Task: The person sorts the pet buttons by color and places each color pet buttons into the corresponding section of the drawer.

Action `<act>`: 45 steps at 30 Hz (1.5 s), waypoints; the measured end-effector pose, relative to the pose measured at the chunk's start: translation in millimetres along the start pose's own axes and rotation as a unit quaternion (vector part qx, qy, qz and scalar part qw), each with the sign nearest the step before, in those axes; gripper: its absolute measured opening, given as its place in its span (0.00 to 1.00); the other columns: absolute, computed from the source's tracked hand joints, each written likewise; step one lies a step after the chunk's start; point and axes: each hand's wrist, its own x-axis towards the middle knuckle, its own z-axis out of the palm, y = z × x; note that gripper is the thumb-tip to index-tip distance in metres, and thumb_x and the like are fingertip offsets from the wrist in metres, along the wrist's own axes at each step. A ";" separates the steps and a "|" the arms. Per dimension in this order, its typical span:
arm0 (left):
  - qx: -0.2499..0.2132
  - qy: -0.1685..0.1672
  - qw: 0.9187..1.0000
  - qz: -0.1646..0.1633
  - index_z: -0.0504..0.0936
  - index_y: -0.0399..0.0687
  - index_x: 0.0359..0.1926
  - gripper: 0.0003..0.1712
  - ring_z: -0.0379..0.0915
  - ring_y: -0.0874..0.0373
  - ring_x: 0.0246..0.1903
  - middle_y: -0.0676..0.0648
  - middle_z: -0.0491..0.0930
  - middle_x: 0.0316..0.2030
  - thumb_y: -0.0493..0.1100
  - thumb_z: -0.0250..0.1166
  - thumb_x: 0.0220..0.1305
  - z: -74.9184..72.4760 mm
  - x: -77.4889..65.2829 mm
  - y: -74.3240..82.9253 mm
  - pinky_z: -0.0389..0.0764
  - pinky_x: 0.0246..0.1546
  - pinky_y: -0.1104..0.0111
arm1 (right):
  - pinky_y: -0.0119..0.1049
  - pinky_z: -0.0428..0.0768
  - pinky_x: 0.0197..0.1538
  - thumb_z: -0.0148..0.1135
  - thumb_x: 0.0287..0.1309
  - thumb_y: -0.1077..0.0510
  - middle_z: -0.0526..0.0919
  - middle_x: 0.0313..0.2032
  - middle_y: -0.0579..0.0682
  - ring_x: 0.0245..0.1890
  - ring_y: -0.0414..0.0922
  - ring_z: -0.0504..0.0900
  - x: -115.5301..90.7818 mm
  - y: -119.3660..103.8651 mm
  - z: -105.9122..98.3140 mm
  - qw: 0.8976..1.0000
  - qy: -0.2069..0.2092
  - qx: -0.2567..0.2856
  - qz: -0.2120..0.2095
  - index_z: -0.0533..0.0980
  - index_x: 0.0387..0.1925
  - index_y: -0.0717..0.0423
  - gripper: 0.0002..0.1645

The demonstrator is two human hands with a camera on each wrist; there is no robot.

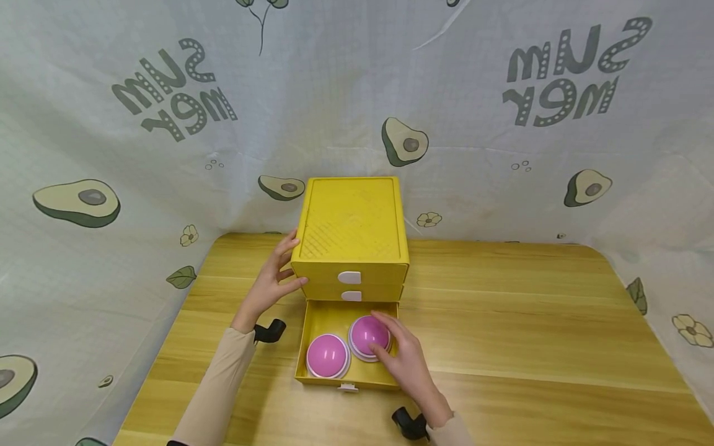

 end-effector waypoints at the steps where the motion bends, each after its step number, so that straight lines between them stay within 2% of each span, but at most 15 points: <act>1: -0.001 0.000 1.000 0.000 0.58 0.45 0.67 0.41 0.56 0.33 0.63 0.39 0.45 0.73 0.25 0.66 0.56 0.1 0.0 -0.5 0.72 0.52 0.42 | 0.26 0.68 0.58 0.70 0.46 0.73 0.78 0.55 0.55 0.56 0.48 0.76 -0.7 -2.0 -1.3 1.000 0.000 0.017 0.000 0.74 0.58 0.60 0.34; 4: -0.002 0.001 1.000 0.000 0.58 0.45 0.67 0.41 0.56 0.32 0.63 0.41 0.46 0.73 0.24 0.65 0.56 0.3 -0.1 -0.6 0.72 0.52 0.42 | 0.30 0.71 0.57 0.64 0.54 0.73 0.78 0.54 0.59 0.56 0.41 0.75 -3.8 -10.3 -6.8 0.996 -0.013 0.087 0.004 0.72 0.59 0.63 0.29; 5: -0.001 0.001 1.000 -0.001 0.58 0.44 0.67 0.41 0.56 0.33 0.63 0.42 0.46 0.74 0.25 0.66 0.56 0.3 -0.3 -0.4 0.72 0.52 0.42 | 0.28 0.70 0.58 0.61 0.56 0.73 0.78 0.54 0.60 0.56 0.39 0.75 -5.6 -13.8 -8.8 0.993 -0.024 0.113 0.007 0.71 0.59 0.64 0.27; 7: -0.001 0.001 1.000 0.000 0.58 0.44 0.67 0.40 0.57 0.32 0.63 0.42 0.46 0.73 0.25 0.66 0.56 0.3 -0.3 -0.2 0.72 0.52 0.42 | 0.29 0.72 0.57 0.57 0.59 0.74 0.78 0.53 0.62 0.55 0.41 0.76 -10.4 -20.7 -12.8 0.986 -0.053 0.156 0.007 0.70 0.60 0.66 0.26; 10: 0.003 0.001 1.000 0.002 0.58 0.43 0.66 0.40 0.57 0.32 0.63 0.39 0.46 0.73 0.25 0.66 0.56 -0.1 0.1 0.8 0.72 0.52 0.42 | 0.34 0.76 0.55 0.52 0.62 0.75 0.78 0.52 0.63 0.54 0.45 0.78 -20.7 -29.2 -16.2 0.971 -0.118 0.210 0.005 0.68 0.61 0.68 0.25; 12: 0.004 0.000 1.000 0.006 0.57 0.42 0.66 0.40 0.57 0.31 0.63 0.36 0.45 0.73 0.25 0.66 0.55 -0.2 0.4 1.1 0.72 0.51 0.41 | 0.38 0.77 0.54 0.50 0.62 0.76 0.78 0.52 0.63 0.53 0.48 0.78 -28.6 -31.8 -15.7 0.956 -0.169 0.241 -0.005 0.66 0.61 0.70 0.25; 16: 0.007 -0.001 1.000 0.014 0.57 0.41 0.65 0.41 0.58 0.31 0.62 0.32 0.45 0.72 0.24 0.66 0.55 -0.5 1.0 1.9 0.73 0.51 0.41 | 0.40 0.75 0.57 0.46 0.65 0.75 0.75 0.55 0.64 0.55 0.51 0.76 -45.3 -31.0 -8.9 0.915 -0.274 0.298 0.003 0.63 0.64 0.69 0.26; 18: 0.004 -0.002 1.000 0.016 0.57 0.40 0.65 0.41 0.58 0.30 0.62 0.33 0.45 0.72 0.23 0.66 0.55 -0.6 1.1 2.4 0.72 0.50 0.41 | 0.40 0.73 0.59 0.46 0.66 0.74 0.73 0.56 0.66 0.57 0.53 0.75 -52.8 -28.4 -3.8 0.898 -0.305 0.316 0.019 0.62 0.65 0.68 0.26; 20: 0.003 -0.002 1.000 0.017 0.57 0.39 0.65 0.40 0.58 0.30 0.61 0.33 0.45 0.72 0.24 0.66 0.55 -0.5 1.3 2.8 0.72 0.50 0.40 | 0.40 0.72 0.60 0.45 0.67 0.73 0.71 0.57 0.69 0.57 0.54 0.74 -58.9 -24.7 1.5 0.889 -0.319 0.327 0.031 0.61 0.66 0.67 0.27; 21: 0.002 -0.002 1.000 0.016 0.57 0.39 0.65 0.40 0.58 0.30 0.61 0.34 0.45 0.72 0.24 0.66 0.55 -0.4 1.3 3.1 0.72 0.50 0.41 | 0.40 0.72 0.60 0.46 0.67 0.72 0.71 0.57 0.70 0.58 0.55 0.73 -61.5 -22.6 3.7 0.887 -0.319 0.331 0.037 0.60 0.66 0.68 0.27; 29: 0.006 -0.003 1.000 0.009 0.57 0.39 0.65 0.39 0.58 0.31 0.62 0.33 0.45 0.72 0.25 0.66 0.56 -0.3 0.7 3.4 0.72 0.51 0.41 | 0.40 0.72 0.60 0.47 0.67 0.72 0.68 0.57 0.73 0.58 0.52 0.73 -71.9 -8.1 16.2 0.894 -0.301 0.329 0.035 0.61 0.65 0.70 0.26; 36: 0.004 -0.004 1.000 0.009 0.57 0.38 0.65 0.39 0.57 0.30 0.62 0.34 0.45 0.72 0.24 0.65 0.56 0.3 -0.2 2.9 0.71 0.51 0.40 | 0.37 0.71 0.61 0.47 0.68 0.70 0.65 0.60 0.73 0.60 0.50 0.72 -74.4 -0.6 21.6 0.889 -0.305 0.335 0.065 0.59 0.66 0.70 0.26; 40: 0.003 -0.003 1.000 0.009 0.57 0.38 0.66 0.39 0.56 0.29 0.62 0.35 0.45 0.72 0.24 0.65 0.56 0.5 -0.3 3.4 0.71 0.52 0.40 | 0.38 0.71 0.60 0.47 0.67 0.71 0.65 0.60 0.74 0.60 0.53 0.72 -75.1 0.8 22.9 0.891 -0.299 0.335 0.060 0.59 0.67 0.68 0.27; 45: 0.002 -0.001 1.000 0.005 0.57 0.38 0.66 0.39 0.56 0.31 0.63 0.36 0.45 0.73 0.24 0.65 0.56 0.6 -0.4 3.2 0.71 0.52 0.41 | 0.38 0.72 0.59 0.46 0.68 0.71 0.63 0.61 0.75 0.59 0.51 0.73 -75.0 -0.7 23.5 0.886 -0.293 0.351 0.079 0.60 0.67 0.64 0.27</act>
